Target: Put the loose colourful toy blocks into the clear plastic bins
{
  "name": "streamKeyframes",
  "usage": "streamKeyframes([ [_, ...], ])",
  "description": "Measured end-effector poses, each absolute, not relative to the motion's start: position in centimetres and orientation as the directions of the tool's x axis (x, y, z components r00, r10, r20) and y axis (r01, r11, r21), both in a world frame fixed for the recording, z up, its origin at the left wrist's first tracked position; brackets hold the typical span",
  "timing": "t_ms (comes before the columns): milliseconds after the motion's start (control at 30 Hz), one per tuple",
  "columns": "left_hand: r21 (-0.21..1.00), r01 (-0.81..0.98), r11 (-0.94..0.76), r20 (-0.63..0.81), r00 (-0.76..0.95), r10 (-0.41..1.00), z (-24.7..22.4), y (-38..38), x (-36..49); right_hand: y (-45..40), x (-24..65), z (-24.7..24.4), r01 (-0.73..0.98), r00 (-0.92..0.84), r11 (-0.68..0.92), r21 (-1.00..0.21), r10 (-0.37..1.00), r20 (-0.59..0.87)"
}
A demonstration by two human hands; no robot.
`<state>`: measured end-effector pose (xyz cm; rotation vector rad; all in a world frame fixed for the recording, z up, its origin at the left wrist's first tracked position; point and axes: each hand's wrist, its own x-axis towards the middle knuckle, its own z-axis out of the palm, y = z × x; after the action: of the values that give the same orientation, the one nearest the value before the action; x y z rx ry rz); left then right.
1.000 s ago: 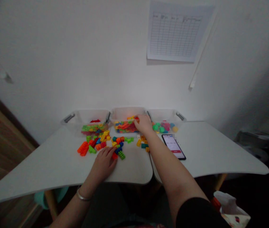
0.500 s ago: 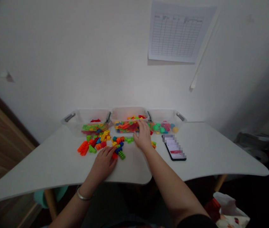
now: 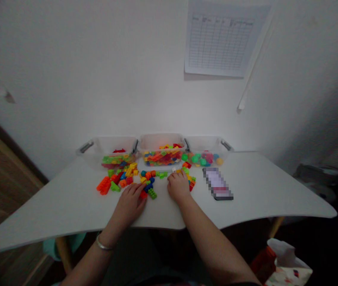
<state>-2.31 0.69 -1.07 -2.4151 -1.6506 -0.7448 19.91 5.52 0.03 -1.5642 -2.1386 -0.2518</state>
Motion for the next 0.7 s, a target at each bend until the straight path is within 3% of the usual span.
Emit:
streamKeyframes([
  [267,0.150,0.902,-0.405,0.471,0.296,0.831,-1.10,0.70,-2.27,5.77,19.87,-0.59,0.838,-0.365,0.497,-0.224,0.817,0.447],
  [400,0.158,0.900,-0.407,0.488,0.287,0.824,-1.21,0.69,-2.29,5.30,19.59,-0.30,0.760,-0.429,0.601,-0.249,0.750,0.503],
  [700,0.147,0.904,-0.401,0.452,0.299,0.840,-0.91,0.73,-2.28,4.89,19.67,0.18,0.933,-0.194,0.318,-0.168,0.838,0.510],
])
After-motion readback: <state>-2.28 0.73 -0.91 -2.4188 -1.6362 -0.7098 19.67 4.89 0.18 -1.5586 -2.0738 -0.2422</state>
